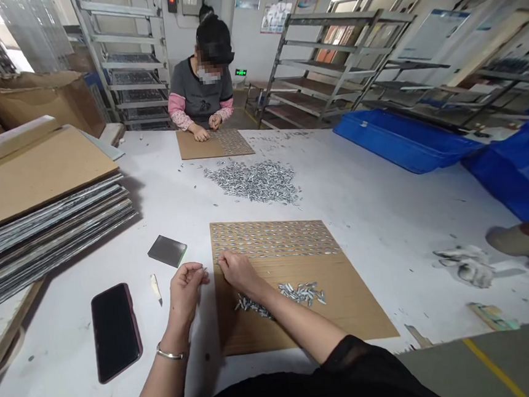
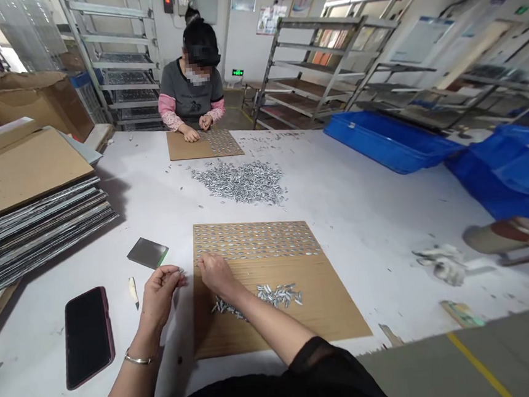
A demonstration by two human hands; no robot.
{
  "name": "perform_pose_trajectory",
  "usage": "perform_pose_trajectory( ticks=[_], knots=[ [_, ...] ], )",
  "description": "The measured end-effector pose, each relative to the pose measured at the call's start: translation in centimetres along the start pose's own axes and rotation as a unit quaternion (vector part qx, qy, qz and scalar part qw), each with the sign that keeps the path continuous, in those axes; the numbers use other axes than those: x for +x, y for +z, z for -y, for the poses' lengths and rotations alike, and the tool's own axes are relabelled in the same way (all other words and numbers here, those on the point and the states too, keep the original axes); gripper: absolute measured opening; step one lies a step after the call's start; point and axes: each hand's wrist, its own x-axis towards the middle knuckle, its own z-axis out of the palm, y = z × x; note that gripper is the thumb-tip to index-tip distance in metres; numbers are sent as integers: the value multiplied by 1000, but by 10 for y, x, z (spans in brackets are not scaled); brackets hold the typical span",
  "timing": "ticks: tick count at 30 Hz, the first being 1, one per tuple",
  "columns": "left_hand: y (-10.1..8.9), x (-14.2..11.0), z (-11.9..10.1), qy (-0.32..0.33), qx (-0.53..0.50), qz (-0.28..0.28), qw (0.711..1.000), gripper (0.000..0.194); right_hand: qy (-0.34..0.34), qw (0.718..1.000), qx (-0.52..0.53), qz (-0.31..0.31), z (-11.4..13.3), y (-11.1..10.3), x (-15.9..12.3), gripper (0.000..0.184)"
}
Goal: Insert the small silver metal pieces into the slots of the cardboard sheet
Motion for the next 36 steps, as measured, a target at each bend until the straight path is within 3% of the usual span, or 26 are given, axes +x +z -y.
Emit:
perform_pose_trajectory(
  ticks=[7,14,19,22,24,27,29,32,36],
  knots=[
    [5,2,6,-55,-103,2,993,40,27,999,-27,25,1,1,-2,19],
    [3,4,3,-59,-141,-20,988,42,61,998,-15,3,5,5,-2,16],
    [7,2,6,-39,-116,12,992,38,36,986,157,-32,-1,-3,-9,15],
    [12,-2,9,-3,-60,25,998,33,49,940,336,17,3,-12,-24,22],
    [15,-5,12,5,-23,62,998,30,65,905,419,43,6,-18,-36,27],
    [17,-8,18,5,31,124,992,27,81,887,452,44,5,-22,-47,27],
    [16,-8,21,56,113,112,986,21,106,892,439,32,-2,-23,-48,26],
    [14,-8,24,181,310,107,927,2,145,918,368,-26,-16,-21,-39,21],
    [18,-15,23,239,488,270,795,11,133,960,239,-66,-23,-13,-22,17]
  ],
)
